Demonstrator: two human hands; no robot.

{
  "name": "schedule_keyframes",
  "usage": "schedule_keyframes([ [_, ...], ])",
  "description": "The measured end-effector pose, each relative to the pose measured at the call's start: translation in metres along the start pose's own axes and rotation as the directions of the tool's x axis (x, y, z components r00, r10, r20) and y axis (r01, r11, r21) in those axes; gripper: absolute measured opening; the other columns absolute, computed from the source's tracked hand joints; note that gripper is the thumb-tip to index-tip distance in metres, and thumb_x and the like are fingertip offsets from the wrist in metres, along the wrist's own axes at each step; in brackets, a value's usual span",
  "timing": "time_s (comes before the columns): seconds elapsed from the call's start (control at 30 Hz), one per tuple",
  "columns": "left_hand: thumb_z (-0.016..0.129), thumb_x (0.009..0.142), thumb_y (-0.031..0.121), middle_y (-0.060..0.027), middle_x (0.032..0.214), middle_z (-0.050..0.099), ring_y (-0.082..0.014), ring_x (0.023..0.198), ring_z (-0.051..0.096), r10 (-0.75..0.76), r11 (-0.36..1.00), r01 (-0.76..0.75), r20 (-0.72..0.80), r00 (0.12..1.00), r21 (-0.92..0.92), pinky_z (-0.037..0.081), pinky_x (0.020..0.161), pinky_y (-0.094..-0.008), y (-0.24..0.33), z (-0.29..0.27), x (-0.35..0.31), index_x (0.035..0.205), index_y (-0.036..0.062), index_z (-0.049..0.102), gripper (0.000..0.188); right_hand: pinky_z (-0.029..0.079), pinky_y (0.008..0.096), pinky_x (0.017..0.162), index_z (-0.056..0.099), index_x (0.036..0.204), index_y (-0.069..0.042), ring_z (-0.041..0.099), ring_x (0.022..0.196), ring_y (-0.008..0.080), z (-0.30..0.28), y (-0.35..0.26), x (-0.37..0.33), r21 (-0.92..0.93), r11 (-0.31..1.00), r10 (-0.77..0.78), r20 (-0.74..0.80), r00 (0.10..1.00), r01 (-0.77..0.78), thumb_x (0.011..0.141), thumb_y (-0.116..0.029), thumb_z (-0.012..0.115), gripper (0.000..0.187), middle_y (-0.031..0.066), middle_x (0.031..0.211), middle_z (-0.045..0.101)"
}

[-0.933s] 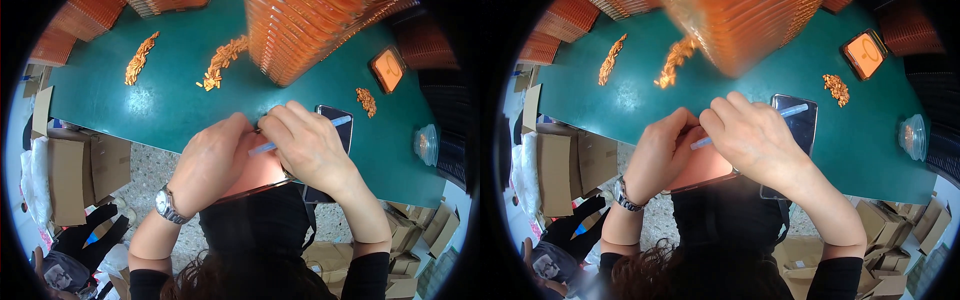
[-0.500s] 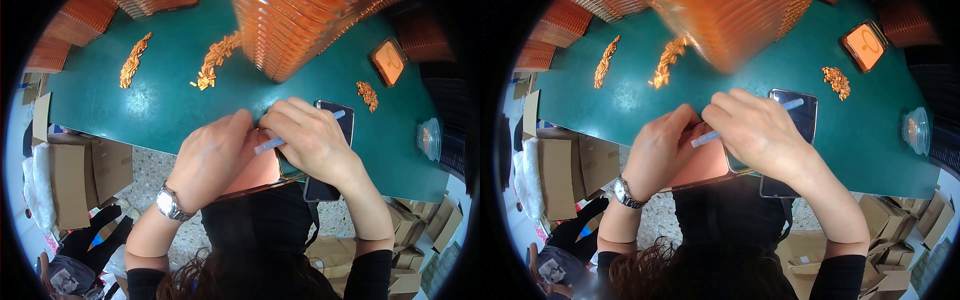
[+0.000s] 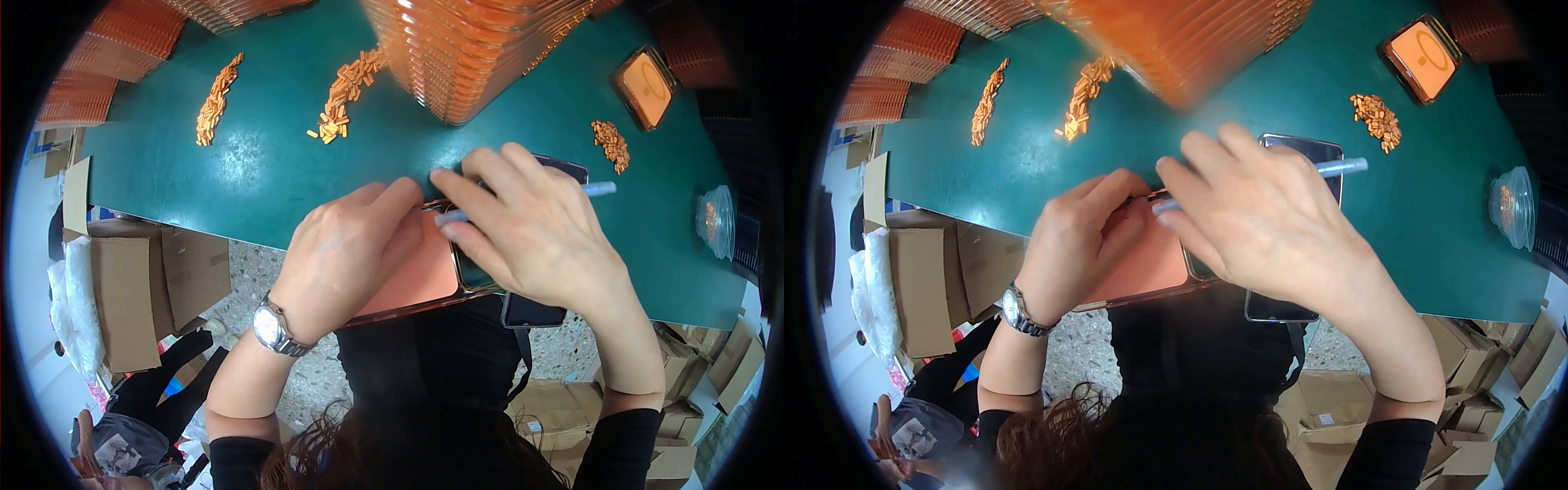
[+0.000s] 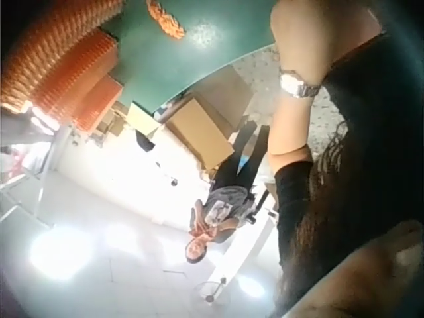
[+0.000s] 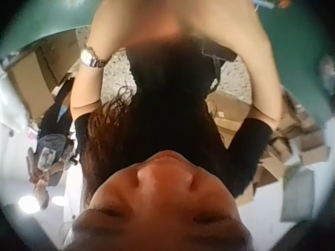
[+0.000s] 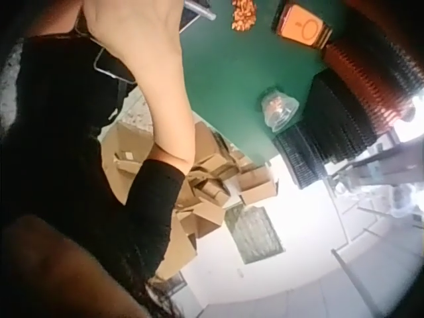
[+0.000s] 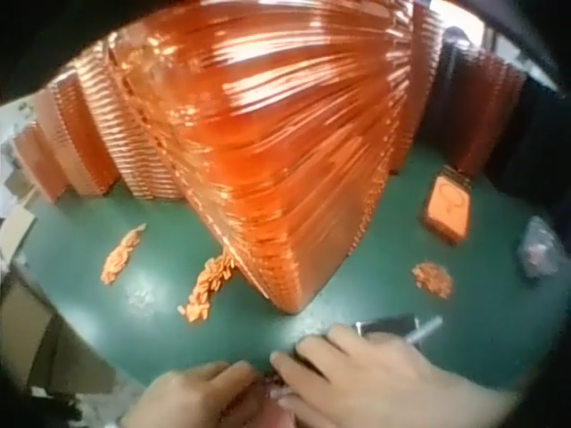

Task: Assembling plastic phone cases by fitting components together at a production workstation.

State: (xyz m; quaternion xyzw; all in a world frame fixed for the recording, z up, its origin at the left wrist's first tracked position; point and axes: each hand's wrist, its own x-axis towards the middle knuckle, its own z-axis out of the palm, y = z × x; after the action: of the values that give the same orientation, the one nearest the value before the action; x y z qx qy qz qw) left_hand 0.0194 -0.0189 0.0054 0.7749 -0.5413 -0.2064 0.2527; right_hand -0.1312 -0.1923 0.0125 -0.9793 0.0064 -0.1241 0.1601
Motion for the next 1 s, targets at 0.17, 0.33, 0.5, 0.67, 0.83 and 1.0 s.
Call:
schedule_keyframes([
  [0.17, 0.069, 0.098, 0.016, -0.0149, 0.083, 0.065, -0.0416, 0.077, 0.067, 0.012, 1.000, -0.012, -0.019, 1.000, 0.011, 0.055, 0.065, -0.0517, 0.002, 0.001, -0.001, 0.101, 0.0066, 0.059, 0.014, 0.055, 0.0314, 0.065, 0.078, 0.115, -0.005, 0.059, 0.086, 0.0200, 0.012, -0.011, -0.004, -0.126, 0.992, -0.014, -0.007, 1.000, 0.013, 0.086, -0.015, 0.078, 0.031, 0.0019, 0.096, 0.063],
  [0.33, 0.068, 0.099, 0.016, -0.0161, 0.084, 0.066, -0.0419, 0.077, 0.068, 0.000, 1.000, 0.002, -0.060, 0.998, 0.029, 0.055, 0.064, -0.0518, 0.003, 0.007, 0.000, 0.098, 0.0051, 0.057, 0.016, 0.052, 0.0326, 0.061, 0.076, 0.107, -0.006, 0.060, 0.088, 0.0199, 0.015, -0.023, -0.002, -0.165, 0.979, 0.120, 0.016, 0.993, -0.116, 0.083, -0.014, 0.077, 0.024, 0.0001, 0.096, 0.063],
  [0.5, 0.068, 0.099, 0.013, -0.0198, 0.089, 0.069, -0.0440, 0.081, 0.068, -0.012, 0.999, 0.015, -0.090, 0.996, 0.032, 0.055, 0.066, -0.0517, 0.006, -0.002, -0.005, 0.101, 0.0040, 0.060, 0.012, 0.050, 0.0335, 0.062, 0.075, 0.106, -0.008, 0.060, 0.086, 0.0196, 0.017, -0.027, -0.001, -0.141, 0.983, 0.119, -0.015, 0.993, -0.120, 0.083, -0.014, 0.077, 0.024, -0.0002, 0.097, 0.064],
  [0.67, 0.069, 0.103, 0.015, -0.0168, 0.100, 0.077, -0.0303, 0.084, 0.077, 0.009, 0.982, 0.002, 0.053, 0.999, -0.190, 0.060, 0.073, -0.0395, 0.034, -0.070, -0.022, 0.117, 0.0007, 0.067, 0.020, 0.045, 0.0323, 0.062, 0.078, 0.122, -0.016, 0.055, 0.080, 0.0187, -0.003, -0.018, -0.011, -0.199, 0.974, -0.182, -0.390, 0.903, 0.110, 0.082, -0.022, 0.083, 0.041, -0.0026, 0.104, 0.064],
  [0.83, 0.064, 0.111, 0.031, -0.0119, 0.142, 0.066, -0.0154, 0.120, 0.065, -0.020, 0.663, 0.340, 0.438, 0.899, -0.668, 0.054, 0.102, -0.0368, 0.048, -0.110, -0.028, 0.154, 0.0009, 0.050, 0.055, 0.046, 0.0312, 0.062, 0.077, 0.123, -0.020, 0.055, 0.083, 0.0175, -0.039, -0.020, -0.006, -0.348, 0.932, -0.315, -0.628, 0.711, 0.106, 0.084, -0.026, 0.085, 0.040, -0.0039, 0.107, 0.063],
  [1.0, 0.061, 0.109, 0.038, -0.0144, 0.154, 0.055, -0.0238, 0.136, 0.056, -0.135, 0.827, 0.357, 0.463, 0.876, -0.435, 0.042, 0.117, -0.0388, 0.094, -0.142, -0.038, 0.164, 0.0009, 0.039, 0.070, 0.047, 0.0331, 0.062, 0.071, 0.133, -0.016, 0.060, 0.078, 0.0189, -0.055, 0.022, -0.032, -0.258, 0.959, -0.275, -0.771, 0.574, 0.114, 0.091, -0.024, 0.079, 0.043, 0.0017, 0.106, 0.067],
])
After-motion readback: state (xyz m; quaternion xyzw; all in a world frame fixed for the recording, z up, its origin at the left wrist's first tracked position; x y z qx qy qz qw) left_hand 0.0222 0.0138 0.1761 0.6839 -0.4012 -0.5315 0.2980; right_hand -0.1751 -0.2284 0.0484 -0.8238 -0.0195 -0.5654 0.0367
